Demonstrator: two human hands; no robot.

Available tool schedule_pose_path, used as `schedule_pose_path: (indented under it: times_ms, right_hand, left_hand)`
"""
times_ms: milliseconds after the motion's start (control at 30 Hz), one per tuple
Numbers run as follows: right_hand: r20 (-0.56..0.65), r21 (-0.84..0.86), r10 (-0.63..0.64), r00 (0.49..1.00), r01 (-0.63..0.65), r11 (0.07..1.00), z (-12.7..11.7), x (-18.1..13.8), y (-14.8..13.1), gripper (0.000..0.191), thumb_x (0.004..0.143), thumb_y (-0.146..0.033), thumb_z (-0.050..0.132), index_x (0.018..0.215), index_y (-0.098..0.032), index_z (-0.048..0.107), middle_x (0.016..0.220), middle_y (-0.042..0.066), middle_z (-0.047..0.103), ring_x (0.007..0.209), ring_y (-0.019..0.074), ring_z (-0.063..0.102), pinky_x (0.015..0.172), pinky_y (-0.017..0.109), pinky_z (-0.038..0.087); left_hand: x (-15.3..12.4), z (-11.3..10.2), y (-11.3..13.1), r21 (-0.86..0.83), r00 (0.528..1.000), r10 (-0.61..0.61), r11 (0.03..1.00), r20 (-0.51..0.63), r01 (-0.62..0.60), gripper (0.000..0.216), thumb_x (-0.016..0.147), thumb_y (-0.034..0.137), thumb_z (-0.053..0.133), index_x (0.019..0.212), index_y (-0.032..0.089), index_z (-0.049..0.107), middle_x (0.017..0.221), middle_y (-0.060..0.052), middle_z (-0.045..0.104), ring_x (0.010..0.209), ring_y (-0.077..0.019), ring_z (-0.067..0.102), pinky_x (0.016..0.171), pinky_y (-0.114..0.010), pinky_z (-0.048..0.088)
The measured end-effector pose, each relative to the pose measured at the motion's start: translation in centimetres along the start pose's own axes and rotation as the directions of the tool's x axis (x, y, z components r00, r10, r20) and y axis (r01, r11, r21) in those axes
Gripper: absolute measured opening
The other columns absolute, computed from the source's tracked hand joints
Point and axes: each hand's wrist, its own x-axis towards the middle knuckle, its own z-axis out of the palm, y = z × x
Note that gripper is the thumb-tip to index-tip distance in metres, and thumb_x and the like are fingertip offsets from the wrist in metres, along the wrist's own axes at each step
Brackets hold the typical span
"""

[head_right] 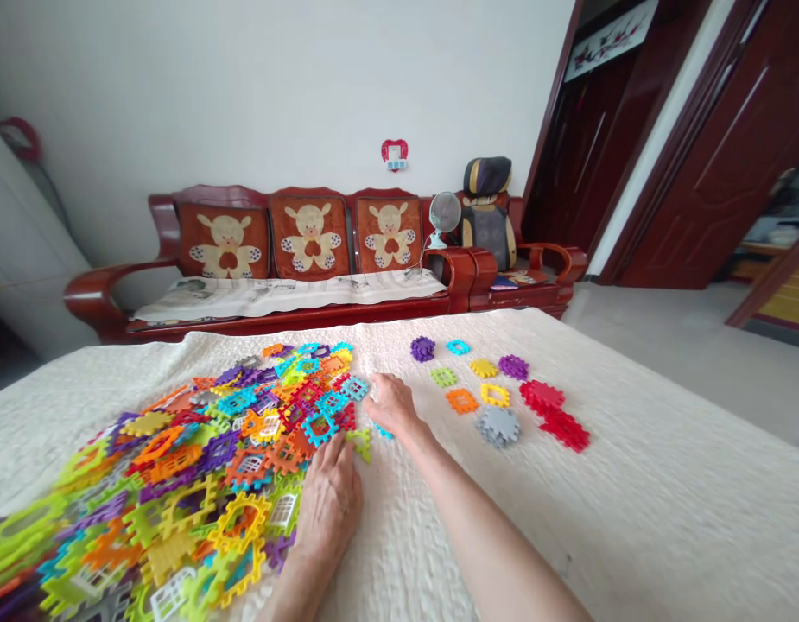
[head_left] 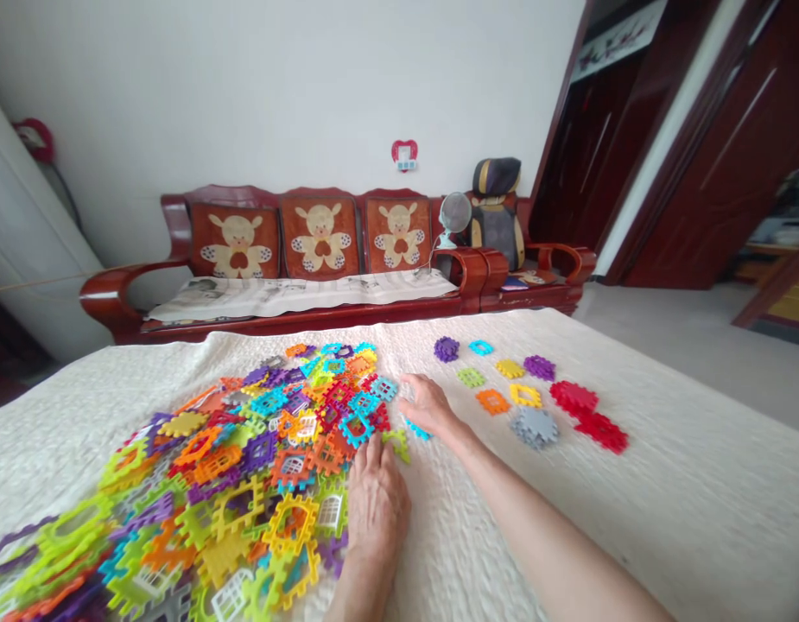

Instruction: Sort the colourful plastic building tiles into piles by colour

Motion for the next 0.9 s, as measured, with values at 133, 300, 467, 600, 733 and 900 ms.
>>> schedule_pose_path:
  times_ms: [133, 300, 467, 600, 733, 900]
  right_hand:
    - [0.138, 0.009, -0.029, 0.990, 0.028, 1.000, 1.6, 2.1, -1.1, 0.059, 0.067, -0.019, 0.062, 0.125, -0.025, 0.053, 0.128, 0.006, 0.059, 0.119, 0.0255, 0.053, 0.099, 0.039, 0.039]
    - [0.200, 0.013, 0.012, 0.980, -0.015, 1.000, 2.3, 3.1, -1.0, 0.057, 0.068, -0.021, 0.061, 0.124, -0.023, 0.055, 0.115, 0.007, 0.065, 0.107, 0.0242, 0.060, 0.092, 0.035, 0.045]
    - [0.205, 0.035, -0.039, 0.978, 0.033, 0.999, 1.7, 2.7, -0.3, 0.057, 0.064, -0.020, 0.063, 0.121, -0.023, 0.058, 0.124, 0.006, 0.061, 0.112, 0.0232, 0.057, 0.093, 0.033, 0.044]
    - [0.159, 0.052, -0.328, 0.931, 0.324, 0.945, 1.8, 1.8, -1.2, 0.061, 0.062, -0.013, 0.060, 0.122, -0.023, 0.059, 0.135, 0.007, 0.054, 0.125, 0.0247, 0.047, 0.102, 0.040, 0.035]
    - [0.205, 0.048, -0.476, 0.856, 0.477, 0.878, 2.4, 1.4, -2.8, 0.045, 0.070, -0.008, 0.054, 0.109, -0.025, 0.067, 0.119, 0.004, 0.065, 0.117, 0.0223, 0.052, 0.102, 0.042, 0.033]
    - [0.026, 0.202, -0.352, 0.936, 0.340, 0.918, 1.7, 2.1, -2.6, 0.030, 0.084, -0.015, 0.045, 0.102, -0.021, 0.067, 0.106, 0.004, 0.069, 0.102, 0.0165, 0.060, 0.092, 0.031, 0.042]
  left_hand:
    - [0.1, -0.1, 0.0, -0.032, 1.000, -0.010, 0.999, 0.025, 0.011, 0.042, 0.087, 0.008, 0.037, 0.122, 0.012, 0.060, 0.132, -0.013, 0.056, 0.124, -0.0252, 0.049, 0.102, -0.039, 0.041]
    - [0.2, -0.5, 0.1, -0.055, 0.999, -0.018, 0.998, 0.042, 0.021, 0.042, 0.087, 0.009, 0.036, 0.123, 0.012, 0.059, 0.132, -0.012, 0.056, 0.119, -0.0264, 0.051, 0.100, -0.040, 0.043]
    - [0.1, -0.4, 0.1, -0.064, 1.000, -0.020, 0.998, 0.017, 0.021, 0.042, 0.086, 0.008, 0.038, 0.121, 0.013, 0.060, 0.130, -0.012, 0.058, 0.119, -0.0264, 0.051, 0.098, -0.041, 0.043]
    - [0.1, -0.4, 0.2, -0.075, 1.000, -0.023, 0.997, 0.009, 0.024, 0.041, 0.085, 0.008, 0.039, 0.120, 0.013, 0.060, 0.131, -0.011, 0.057, 0.117, -0.0254, 0.051, 0.099, -0.040, 0.042]
    - [0.1, -0.4, 0.2, -0.085, 0.999, -0.029, 0.996, 0.019, 0.030, 0.040, 0.085, 0.009, 0.040, 0.119, 0.013, 0.060, 0.131, -0.011, 0.056, 0.118, -0.0246, 0.051, 0.100, -0.038, 0.042]
    - [0.1, -0.3, 0.1, -0.078, 0.999, -0.034, 0.996, 0.030, 0.036, 0.041, 0.086, 0.009, 0.040, 0.122, 0.013, 0.059, 0.132, -0.012, 0.055, 0.121, -0.0259, 0.049, 0.102, -0.040, 0.041]
